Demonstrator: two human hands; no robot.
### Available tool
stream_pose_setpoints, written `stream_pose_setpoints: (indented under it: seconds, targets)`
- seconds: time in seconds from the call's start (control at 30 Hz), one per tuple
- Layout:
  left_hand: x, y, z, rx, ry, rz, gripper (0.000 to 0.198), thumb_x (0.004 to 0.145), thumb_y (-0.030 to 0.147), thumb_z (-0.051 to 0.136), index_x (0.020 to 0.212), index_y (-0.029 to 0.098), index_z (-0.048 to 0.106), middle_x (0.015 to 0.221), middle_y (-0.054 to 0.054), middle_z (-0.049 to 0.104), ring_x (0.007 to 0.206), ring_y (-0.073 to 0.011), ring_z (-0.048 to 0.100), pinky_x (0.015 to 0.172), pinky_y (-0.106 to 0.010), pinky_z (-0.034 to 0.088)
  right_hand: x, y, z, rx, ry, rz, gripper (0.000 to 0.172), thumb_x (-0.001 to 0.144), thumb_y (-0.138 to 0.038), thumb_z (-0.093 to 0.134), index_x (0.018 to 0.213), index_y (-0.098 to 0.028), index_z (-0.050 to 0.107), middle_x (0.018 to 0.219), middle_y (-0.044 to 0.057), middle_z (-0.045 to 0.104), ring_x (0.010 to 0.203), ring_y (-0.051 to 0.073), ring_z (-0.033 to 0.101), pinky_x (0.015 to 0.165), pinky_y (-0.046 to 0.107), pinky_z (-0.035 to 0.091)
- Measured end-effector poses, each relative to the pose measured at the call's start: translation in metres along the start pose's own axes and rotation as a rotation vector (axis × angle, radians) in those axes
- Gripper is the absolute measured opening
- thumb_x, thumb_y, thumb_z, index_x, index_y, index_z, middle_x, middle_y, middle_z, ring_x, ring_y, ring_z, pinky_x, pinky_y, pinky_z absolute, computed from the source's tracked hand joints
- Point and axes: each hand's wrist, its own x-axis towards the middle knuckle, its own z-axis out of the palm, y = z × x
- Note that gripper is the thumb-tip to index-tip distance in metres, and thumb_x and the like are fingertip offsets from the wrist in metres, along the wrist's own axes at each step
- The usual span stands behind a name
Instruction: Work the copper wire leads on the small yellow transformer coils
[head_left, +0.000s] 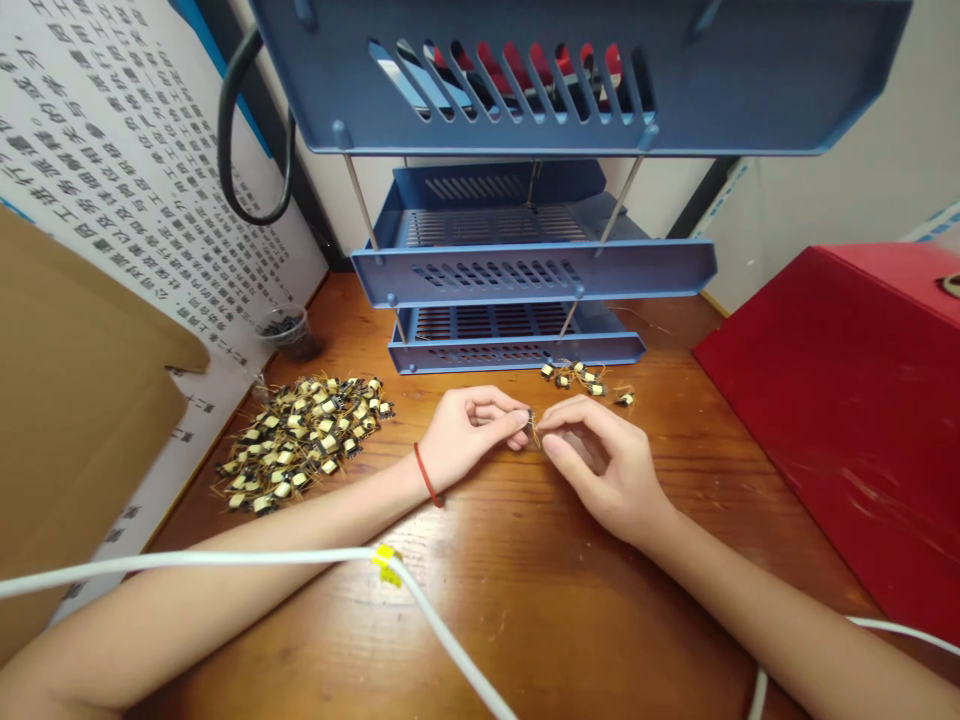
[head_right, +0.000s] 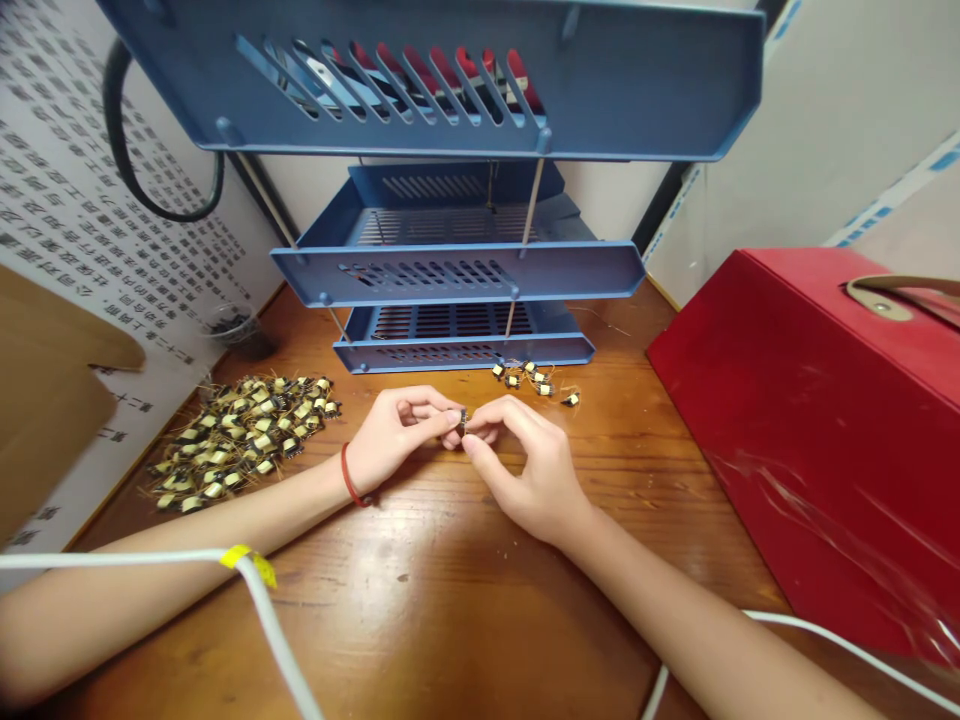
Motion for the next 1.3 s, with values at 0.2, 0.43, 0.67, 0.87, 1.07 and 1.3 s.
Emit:
stream_pose_setpoints:
  seconds: [0.2,0.43,0.67,0.87,1.07,1.3]
  targets:
    - [-0.002,-0.003,0.002,0.078,0.079,0.074,0.018,0.068,0.024,0.069,0.076,0.008,0.064,0.059,-0.004,0.065,0.055,-0.0107,0.061,0.061,-0.022,0.05,0.003,0.003,0.002,0.139,0.013,0.331,0.019,0.083,-0.03,0.051,0.069,-0.018,0.055,0.064,0.0,0.056,0.061,0.012,0.053,0.058,0.023,0.044]
    - [-0.002,-0.004,0.001,0.166,0.139,0.128,0.022,0.07,0.028,0.067,0.079,0.009,0.065,0.064,-0.006,0.068,0.061,-0.0144,0.065,0.064,-0.024,0.05,0.003,0.008,0.002,0.015,-0.004,0.376,0.025,0.08,-0.033,0.053,0.062,-0.017,0.058,0.062,0.001,0.053,0.059,0.013,0.047,0.056,0.025,0.038]
    - [-0.003,-0.005,0.002,0.196,0.134,0.163,0.022,0.071,0.029,0.066,0.081,0.009,0.065,0.067,-0.007,0.069,0.064,-0.0155,0.066,0.064,-0.025,0.051,0.004,0.008,0.004,0.106,-0.052,0.453,0.025,0.078,-0.035,0.055,0.067,-0.015,0.065,0.061,0.001,0.057,0.058,0.013,0.049,0.055,0.026,0.039]
    - [-0.004,-0.005,0.002,0.173,0.129,0.174,0.021,0.071,0.028,0.066,0.08,0.009,0.065,0.069,-0.007,0.07,0.065,-0.0156,0.066,0.065,-0.025,0.051,0.01,0.009,0.0,0.249,-0.126,0.515,0.027,0.076,-0.038,0.057,0.066,-0.015,0.064,0.061,0.0,0.059,0.059,0.012,0.05,0.058,0.024,0.041]
    - [-0.005,-0.005,0.002,0.164,0.115,0.169,0.021,0.071,0.028,0.067,0.08,0.009,0.064,0.067,-0.006,0.068,0.061,-0.0137,0.063,0.061,-0.024,0.05,0.013,0.007,-0.003,0.334,-0.163,0.573,0.024,0.072,-0.038,0.062,0.069,-0.015,0.066,0.063,0.0,0.06,0.059,0.011,0.051,0.058,0.024,0.04]
    - [-0.006,-0.003,0.003,0.17,0.103,0.185,0.021,0.071,0.028,0.067,0.08,0.01,0.065,0.067,-0.006,0.069,0.062,-0.0137,0.064,0.062,-0.024,0.05,0.015,0.004,-0.004,0.402,-0.177,0.6,0.026,0.067,-0.042,0.068,0.07,-0.016,0.068,0.067,0.001,0.065,0.064,0.013,0.056,0.064,0.026,0.044]
